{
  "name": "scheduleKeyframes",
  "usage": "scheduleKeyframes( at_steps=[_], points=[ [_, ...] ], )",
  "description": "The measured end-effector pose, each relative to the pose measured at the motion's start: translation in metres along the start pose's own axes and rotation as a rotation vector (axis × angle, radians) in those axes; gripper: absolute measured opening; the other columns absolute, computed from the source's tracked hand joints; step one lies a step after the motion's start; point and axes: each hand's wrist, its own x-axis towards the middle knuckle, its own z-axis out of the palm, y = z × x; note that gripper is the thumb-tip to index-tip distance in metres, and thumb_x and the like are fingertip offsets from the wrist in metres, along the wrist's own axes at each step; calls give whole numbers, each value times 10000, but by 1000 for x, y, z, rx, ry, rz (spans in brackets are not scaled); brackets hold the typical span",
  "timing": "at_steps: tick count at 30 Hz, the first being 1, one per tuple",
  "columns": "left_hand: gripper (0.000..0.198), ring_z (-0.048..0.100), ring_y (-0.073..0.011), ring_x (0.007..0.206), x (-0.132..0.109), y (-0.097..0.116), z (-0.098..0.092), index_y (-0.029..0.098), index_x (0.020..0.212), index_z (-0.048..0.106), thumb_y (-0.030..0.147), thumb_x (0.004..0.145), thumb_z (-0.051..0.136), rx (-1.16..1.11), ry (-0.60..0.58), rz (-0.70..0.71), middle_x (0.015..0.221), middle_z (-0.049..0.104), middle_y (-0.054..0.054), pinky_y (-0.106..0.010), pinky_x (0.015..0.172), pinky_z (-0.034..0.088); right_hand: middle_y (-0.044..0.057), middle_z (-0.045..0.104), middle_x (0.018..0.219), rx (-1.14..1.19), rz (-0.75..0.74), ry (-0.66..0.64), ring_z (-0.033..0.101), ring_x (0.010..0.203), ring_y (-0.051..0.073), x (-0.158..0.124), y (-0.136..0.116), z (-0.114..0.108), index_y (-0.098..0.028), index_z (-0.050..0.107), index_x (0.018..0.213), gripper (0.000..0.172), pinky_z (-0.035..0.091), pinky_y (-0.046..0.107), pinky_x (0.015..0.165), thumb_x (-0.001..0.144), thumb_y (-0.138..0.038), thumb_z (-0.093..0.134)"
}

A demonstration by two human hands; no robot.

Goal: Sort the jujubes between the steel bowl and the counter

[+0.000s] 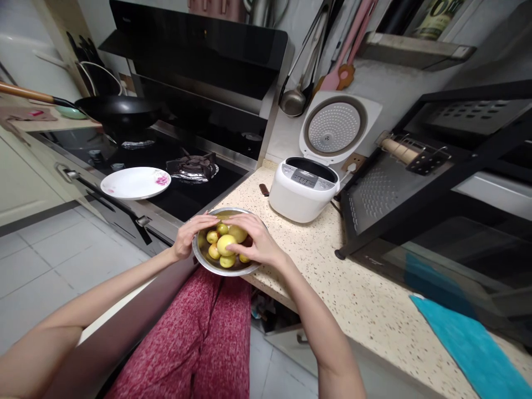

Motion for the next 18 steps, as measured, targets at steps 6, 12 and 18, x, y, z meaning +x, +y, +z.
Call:
scheduleKeyframes(
  at_steps=[6, 12, 18],
  points=[
    [729, 679, -291, 1273, 0, 0, 0, 152, 1357, 693, 580, 1098, 162, 18, -2, -12, 1297, 744, -163, -526, 1153, 495, 99, 760, 1172, -121, 206, 319, 685, 1130, 275, -2, 17, -8, -236, 710, 1161, 236, 526, 472, 1031, 1024, -400, 609],
    [720, 692, -282, 1254, 0, -2, 0, 165, 1345, 700, 576, 1099, 161, 32, 11, 0, 1288, 749, -154, -535, 1166, 494, 108, 780, 1065, -232, 479, 398, 712, 978, 270, -11, 48, -9, -194, 719, 1050, 238, 561, 418, 887, 978, -389, 603],
    [704, 689, -278, 1256, 1, -1, 0, 168, 1333, 706, 553, 1104, 163, 38, 5, -26, 1295, 746, -149, -537, 1152, 512, 103, 794, 990, -146, 612, 336, 709, 834, 232, -18, 57, -10, -175, 736, 960, 265, 536, 346, 778, 954, -396, 588]
  ],
)
